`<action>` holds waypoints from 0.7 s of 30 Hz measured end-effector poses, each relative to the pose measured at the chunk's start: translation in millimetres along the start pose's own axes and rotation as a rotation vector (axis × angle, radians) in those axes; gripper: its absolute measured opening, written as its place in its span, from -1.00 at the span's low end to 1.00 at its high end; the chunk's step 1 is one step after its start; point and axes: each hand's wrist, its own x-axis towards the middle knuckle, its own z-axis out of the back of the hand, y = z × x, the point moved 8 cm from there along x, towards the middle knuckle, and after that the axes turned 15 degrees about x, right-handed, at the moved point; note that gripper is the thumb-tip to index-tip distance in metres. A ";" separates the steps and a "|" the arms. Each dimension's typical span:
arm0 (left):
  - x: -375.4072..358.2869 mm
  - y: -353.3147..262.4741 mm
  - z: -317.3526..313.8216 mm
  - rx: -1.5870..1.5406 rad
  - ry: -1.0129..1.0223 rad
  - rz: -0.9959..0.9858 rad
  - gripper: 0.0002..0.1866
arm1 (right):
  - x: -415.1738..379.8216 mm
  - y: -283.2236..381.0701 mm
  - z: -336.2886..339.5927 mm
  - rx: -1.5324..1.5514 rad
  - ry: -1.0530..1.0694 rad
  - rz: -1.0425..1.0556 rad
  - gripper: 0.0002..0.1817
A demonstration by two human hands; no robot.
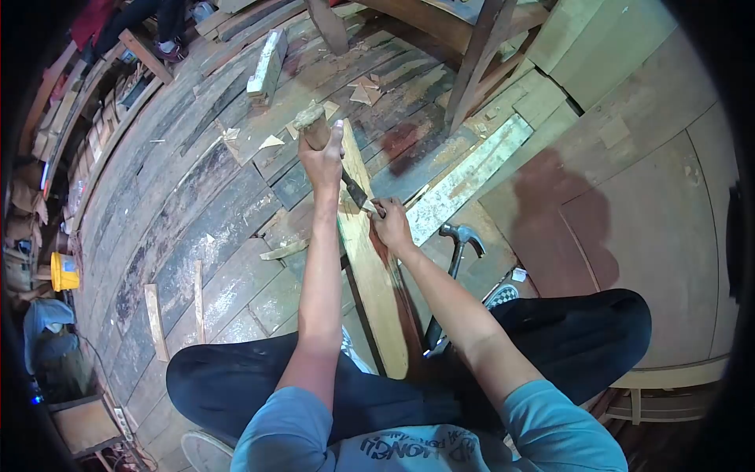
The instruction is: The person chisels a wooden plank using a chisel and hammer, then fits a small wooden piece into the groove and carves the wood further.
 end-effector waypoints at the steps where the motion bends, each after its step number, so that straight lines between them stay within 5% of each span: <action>1: 0.1 0.4 -0.1 0.007 0.003 0.007 -0.69 | 0.0 0.3 -0.1 -0.003 0.002 0.000 -0.70; 8: -5.9 -5.1 0.3 0.061 0.002 0.021 -0.70 | -0.6 4.3 0.5 -0.010 0.003 0.000 -0.71; 14: -1.8 -6.0 1.4 0.232 -0.090 -0.268 -0.75 | 4.8 4.0 -0.8 -0.004 0.019 -0.018 -0.71; 21: 5.6 1.5 8.9 0.164 -0.103 -0.115 -0.59 | 17.5 4.4 -2.6 -0.005 0.042 0.017 -0.71</action>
